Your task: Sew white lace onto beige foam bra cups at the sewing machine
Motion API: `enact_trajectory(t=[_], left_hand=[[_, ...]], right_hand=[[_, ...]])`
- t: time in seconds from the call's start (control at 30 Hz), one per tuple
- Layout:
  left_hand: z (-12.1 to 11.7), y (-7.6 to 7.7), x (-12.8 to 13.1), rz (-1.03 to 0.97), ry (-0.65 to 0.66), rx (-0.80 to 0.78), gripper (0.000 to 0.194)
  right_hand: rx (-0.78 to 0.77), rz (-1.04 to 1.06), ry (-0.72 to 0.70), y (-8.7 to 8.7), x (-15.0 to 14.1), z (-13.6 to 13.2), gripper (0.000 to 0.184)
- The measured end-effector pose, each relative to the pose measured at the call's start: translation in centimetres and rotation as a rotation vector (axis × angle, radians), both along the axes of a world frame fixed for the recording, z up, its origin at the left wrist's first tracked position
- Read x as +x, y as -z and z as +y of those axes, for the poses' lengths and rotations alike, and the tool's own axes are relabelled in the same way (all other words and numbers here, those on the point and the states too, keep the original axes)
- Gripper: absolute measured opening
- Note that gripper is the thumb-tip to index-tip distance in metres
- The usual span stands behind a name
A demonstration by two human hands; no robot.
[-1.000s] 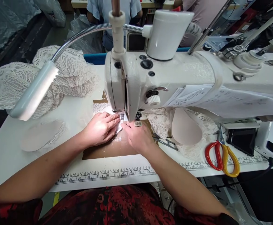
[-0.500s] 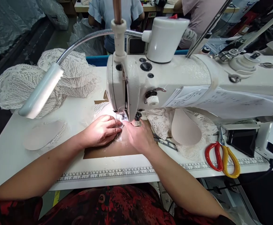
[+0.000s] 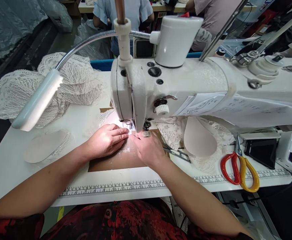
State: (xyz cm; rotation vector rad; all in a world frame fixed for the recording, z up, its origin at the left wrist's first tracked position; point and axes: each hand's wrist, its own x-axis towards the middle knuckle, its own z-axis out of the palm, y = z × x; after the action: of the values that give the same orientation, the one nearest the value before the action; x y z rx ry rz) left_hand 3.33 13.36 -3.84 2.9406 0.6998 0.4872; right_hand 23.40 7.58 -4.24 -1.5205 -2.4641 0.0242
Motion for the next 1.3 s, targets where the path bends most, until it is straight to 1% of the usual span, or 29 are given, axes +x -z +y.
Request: enact_trajectory(t=[0.1,0.23,0.37,0.5,0.73,0.9,0.97,1.0,1.07,1.13,1.2,1.23,1.27,1.3], left_hand=[[0.2,-0.1,0.1,-0.015,-0.04,-0.007,0.03],[0.4,-0.1,0.0,-0.028,-0.093,-0.005,0.03],[0.9,0.2,-0.1,-0.055,-0.124,-0.023,0.03],[1.4,0.5,-0.3,-0.049,-0.183,-0.017,0.031],[2.2,0.9,-0.9,-0.104,-0.322,-0.001,0.028],[2.5,0.9,-1.2,-0.061,-0.415,0.0,0.029],[2.5,0.3,-1.5,-0.032,-0.456,-0.024,0.031],[2.4,-0.2,-1.8,-0.02,-0.48,-0.04,0.034],[1.9,-1.9,-2.8,0.0,-0.547,-0.069,0.039],[0.9,-4.1,-4.3,0.035,-0.647,-0.09,0.039],[-0.4,-6.2,-6.7,0.113,-0.787,-0.107,0.037],[-1.0,-6.9,-8.2,0.16,-0.887,-0.113,0.038],[-1.7,-7.4,-9.9,0.225,-0.998,-0.125,0.04],[-2.4,-7.5,-11.6,0.284,-1.124,-0.134,0.043]], right_hand=[[0.0,-0.003,0.04,0.0,-0.3,0.2,0.041],[0.004,0.018,0.072,0.2,-0.4,0.4,0.038],[0.023,0.064,0.04,0.7,0.0,0.5,0.04],[0.051,0.095,0.025,1.0,0.2,0.5,0.038],[0.052,0.086,-0.005,0.4,0.1,0.6,0.037],[0.046,0.099,-0.032,0.6,0.4,0.6,0.034],[0.05,0.104,-0.053,0.8,0.5,0.8,0.035],[0.053,0.108,-0.061,1.0,0.6,0.8,0.035],[0.05,0.12,-0.074,1.1,0.8,1.0,0.035],[0.034,0.125,-0.079,1.2,0.9,1.0,0.035],[0.023,0.122,-0.075,1.1,0.9,0.9,0.035],[0.024,0.118,-0.07,1.0,0.9,0.8,0.036],[0.027,0.111,-0.067,1.0,0.9,0.8,0.036],[0.034,0.103,-0.063,1.0,0.9,0.7,0.037]])
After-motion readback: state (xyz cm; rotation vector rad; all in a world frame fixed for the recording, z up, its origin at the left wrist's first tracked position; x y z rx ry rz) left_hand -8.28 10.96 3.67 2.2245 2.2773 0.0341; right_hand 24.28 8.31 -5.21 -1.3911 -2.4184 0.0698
